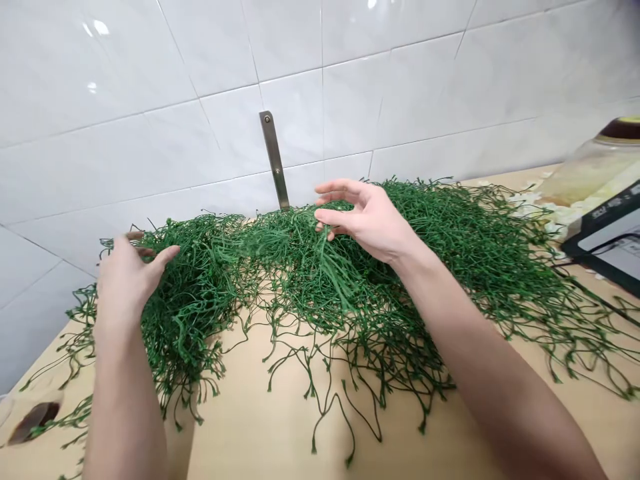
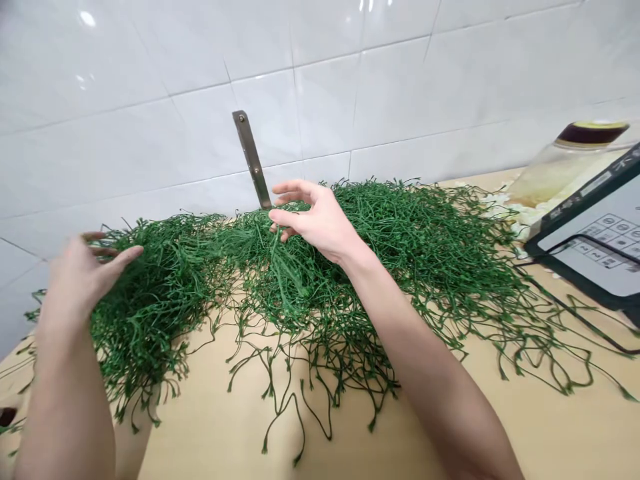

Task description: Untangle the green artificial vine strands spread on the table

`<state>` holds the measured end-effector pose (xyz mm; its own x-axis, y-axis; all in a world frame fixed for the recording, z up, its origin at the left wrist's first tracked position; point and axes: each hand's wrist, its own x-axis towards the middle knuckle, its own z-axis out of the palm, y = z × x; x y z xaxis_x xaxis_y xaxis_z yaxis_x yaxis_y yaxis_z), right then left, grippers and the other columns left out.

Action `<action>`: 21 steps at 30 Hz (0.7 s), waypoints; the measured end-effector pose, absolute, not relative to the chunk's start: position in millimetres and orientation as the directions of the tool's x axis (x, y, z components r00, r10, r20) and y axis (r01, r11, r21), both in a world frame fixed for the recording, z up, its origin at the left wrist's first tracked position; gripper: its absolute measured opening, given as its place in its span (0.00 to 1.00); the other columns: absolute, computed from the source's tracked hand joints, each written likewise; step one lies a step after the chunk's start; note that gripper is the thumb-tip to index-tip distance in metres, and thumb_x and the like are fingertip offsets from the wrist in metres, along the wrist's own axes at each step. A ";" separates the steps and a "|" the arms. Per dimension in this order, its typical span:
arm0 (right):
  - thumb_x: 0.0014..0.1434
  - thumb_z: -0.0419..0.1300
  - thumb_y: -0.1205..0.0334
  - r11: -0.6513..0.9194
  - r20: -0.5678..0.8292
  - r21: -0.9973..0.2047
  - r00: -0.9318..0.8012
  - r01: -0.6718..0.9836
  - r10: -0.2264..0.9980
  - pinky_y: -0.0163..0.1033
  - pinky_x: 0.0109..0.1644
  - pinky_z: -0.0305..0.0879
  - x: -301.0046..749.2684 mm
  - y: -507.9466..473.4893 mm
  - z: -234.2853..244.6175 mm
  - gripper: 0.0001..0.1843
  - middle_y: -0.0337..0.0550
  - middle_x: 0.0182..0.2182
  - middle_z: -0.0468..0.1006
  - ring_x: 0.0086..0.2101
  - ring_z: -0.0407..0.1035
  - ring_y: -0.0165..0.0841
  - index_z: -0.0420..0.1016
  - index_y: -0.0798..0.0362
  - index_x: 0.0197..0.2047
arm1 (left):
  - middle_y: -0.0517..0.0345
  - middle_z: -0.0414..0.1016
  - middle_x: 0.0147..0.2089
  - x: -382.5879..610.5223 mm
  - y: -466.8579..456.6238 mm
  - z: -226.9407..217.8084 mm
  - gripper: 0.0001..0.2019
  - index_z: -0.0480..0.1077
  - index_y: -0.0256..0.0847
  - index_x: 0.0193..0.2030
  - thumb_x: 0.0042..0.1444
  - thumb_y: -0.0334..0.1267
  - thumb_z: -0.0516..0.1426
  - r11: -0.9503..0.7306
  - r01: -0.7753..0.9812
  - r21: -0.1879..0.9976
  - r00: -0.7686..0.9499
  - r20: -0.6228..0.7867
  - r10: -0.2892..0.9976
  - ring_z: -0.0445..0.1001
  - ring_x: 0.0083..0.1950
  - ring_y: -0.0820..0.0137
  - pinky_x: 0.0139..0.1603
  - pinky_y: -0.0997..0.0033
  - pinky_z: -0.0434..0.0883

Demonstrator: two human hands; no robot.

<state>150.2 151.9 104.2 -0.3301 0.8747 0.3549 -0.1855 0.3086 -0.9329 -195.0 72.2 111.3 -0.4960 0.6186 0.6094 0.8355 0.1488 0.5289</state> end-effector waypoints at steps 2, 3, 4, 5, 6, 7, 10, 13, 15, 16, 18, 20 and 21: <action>0.48 0.68 0.66 0.298 0.353 -0.933 -0.348 -0.202 0.868 0.34 0.27 0.72 145.2 151.7 101.5 0.19 0.46 0.43 0.73 0.28 0.73 0.25 0.72 0.57 0.44 | 0.32 0.76 0.44 -183.2 66.8 116.8 0.42 0.67 0.38 0.47 0.21 0.45 0.74 0.358 0.800 0.481 -0.597 0.583 0.551 0.64 0.56 0.22 0.47 0.13 0.52; 0.48 0.68 0.65 0.298 0.354 -0.933 -0.358 -0.204 0.864 0.35 0.28 0.73 143.2 151.3 100.5 0.19 0.46 0.43 0.73 0.28 0.73 0.26 0.73 0.58 0.44 | 0.23 0.71 0.54 -173.2 63.7 120.9 0.48 0.64 0.36 0.54 0.21 0.46 0.74 0.354 0.828 0.435 -0.561 0.635 0.531 0.58 0.60 0.19 0.47 0.11 0.48; 0.48 0.68 0.65 0.296 0.355 -0.933 -0.370 -0.206 0.859 0.35 0.28 0.73 141.6 150.9 99.7 0.18 0.47 0.43 0.73 0.28 0.73 0.26 0.73 0.58 0.44 | 0.21 0.65 0.60 -161.5 60.7 125.3 0.51 0.63 0.35 0.58 0.22 0.47 0.73 0.323 0.859 0.396 -0.511 0.696 0.504 0.55 0.62 0.19 0.49 0.11 0.46; 0.48 0.69 0.65 0.292 0.355 -0.932 -0.380 -0.212 0.854 0.36 0.29 0.73 140.3 150.4 99.1 0.19 0.46 0.43 0.74 0.28 0.73 0.26 0.73 0.58 0.44 | 0.24 0.63 0.63 -148.5 58.0 129.3 0.52 0.62 0.37 0.61 0.25 0.47 0.73 0.277 0.891 0.359 -0.453 0.745 0.490 0.56 0.63 0.22 0.52 0.13 0.47; 0.48 0.69 0.64 0.284 0.352 -0.933 -0.391 -0.223 0.851 0.37 0.30 0.73 139.4 149.8 98.7 0.19 0.46 0.42 0.74 0.28 0.73 0.26 0.73 0.58 0.44 | 0.30 0.65 0.63 -134.8 55.9 132.3 0.49 0.62 0.39 0.62 0.30 0.47 0.72 0.194 0.927 0.322 -0.376 0.785 0.493 0.59 0.63 0.29 0.56 0.19 0.51; 0.48 0.69 0.64 0.268 0.346 -0.934 -0.404 -0.238 0.847 0.37 0.31 0.73 138.7 149.2 98.4 0.19 0.45 0.42 0.74 0.28 0.73 0.26 0.73 0.58 0.44 | 0.36 0.70 0.60 -120.8 54.4 133.9 0.43 0.64 0.41 0.62 0.37 0.46 0.70 0.050 0.958 0.283 -0.267 0.812 0.519 0.67 0.59 0.38 0.59 0.29 0.59; 0.47 0.70 0.64 0.195 0.321 -0.934 -0.462 -0.300 0.827 0.37 0.34 0.72 137.7 147.1 98.4 0.20 0.43 0.40 0.75 0.29 0.72 0.26 0.73 0.57 0.44 | 0.53 0.78 0.46 -80.7 54.2 129.7 0.17 0.75 0.46 0.48 0.50 0.40 0.65 -0.389 0.907 0.159 0.103 0.813 0.573 0.77 0.47 0.59 0.52 0.55 0.73; 0.48 0.70 0.65 0.101 0.300 -0.927 -0.553 -0.361 0.777 0.34 0.34 0.72 136.6 144.4 98.4 0.18 0.42 0.39 0.75 0.32 0.72 0.26 0.73 0.56 0.43 | 0.54 0.74 0.54 -50.2 57.6 117.1 0.13 0.75 0.50 0.46 0.53 0.35 0.64 -0.601 0.799 0.009 0.395 0.745 0.538 0.73 0.55 0.60 0.54 0.56 0.72; 0.48 0.70 0.67 0.036 0.286 -0.921 -0.613 -0.387 0.736 0.31 0.34 0.71 134.8 142.3 97.8 0.17 0.40 0.38 0.75 0.33 0.72 0.25 0.74 0.56 0.42 | 0.54 0.73 0.55 -38.1 59.0 109.9 0.13 0.75 0.52 0.45 0.54 0.32 0.63 -0.668 0.741 -0.058 0.493 0.724 0.483 0.71 0.57 0.60 0.54 0.53 0.72; 0.48 0.70 0.68 0.006 0.278 -0.920 -0.642 -0.392 0.715 0.30 0.33 0.71 133.7 141.2 97.4 0.16 0.39 0.37 0.76 0.34 0.71 0.25 0.74 0.55 0.41 | 0.55 0.74 0.54 -34.3 58.9 107.6 0.13 0.75 0.53 0.44 0.54 0.32 0.63 -0.684 0.726 -0.073 0.505 0.732 0.458 0.71 0.56 0.60 0.54 0.52 0.73; 0.50 0.68 0.68 -0.029 0.259 -0.928 -0.699 -0.372 0.667 0.29 0.32 0.70 131.0 139.1 96.6 0.13 0.39 0.35 0.76 0.33 0.71 0.24 0.75 0.55 0.40 | 0.56 0.77 0.49 -30.1 57.2 106.1 0.11 0.75 0.54 0.39 0.53 0.31 0.64 -0.698 0.713 -0.067 0.489 0.761 0.426 0.72 0.54 0.59 0.52 0.51 0.74; 0.53 0.67 0.66 -0.025 0.248 -0.940 -0.732 -0.340 0.634 0.29 0.32 0.71 129.0 138.0 96.2 0.09 0.39 0.35 0.76 0.32 0.71 0.24 0.75 0.55 0.39 | 0.58 0.78 0.45 -28.7 54.5 107.5 0.10 0.74 0.53 0.36 0.52 0.31 0.65 -0.706 0.708 0.010 0.427 0.790 0.439 0.73 0.52 0.60 0.51 0.51 0.75; 0.55 0.65 0.64 -0.009 0.243 -0.947 -0.731 -0.322 0.637 0.30 0.32 0.72 128.8 138.1 96.2 0.08 0.41 0.35 0.76 0.32 0.72 0.25 0.75 0.55 0.39 | 0.58 0.78 0.43 -28.6 53.5 108.8 0.10 0.73 0.51 0.36 0.51 0.30 0.65 -0.709 0.701 0.080 0.371 0.808 0.457 0.75 0.51 0.60 0.51 0.51 0.75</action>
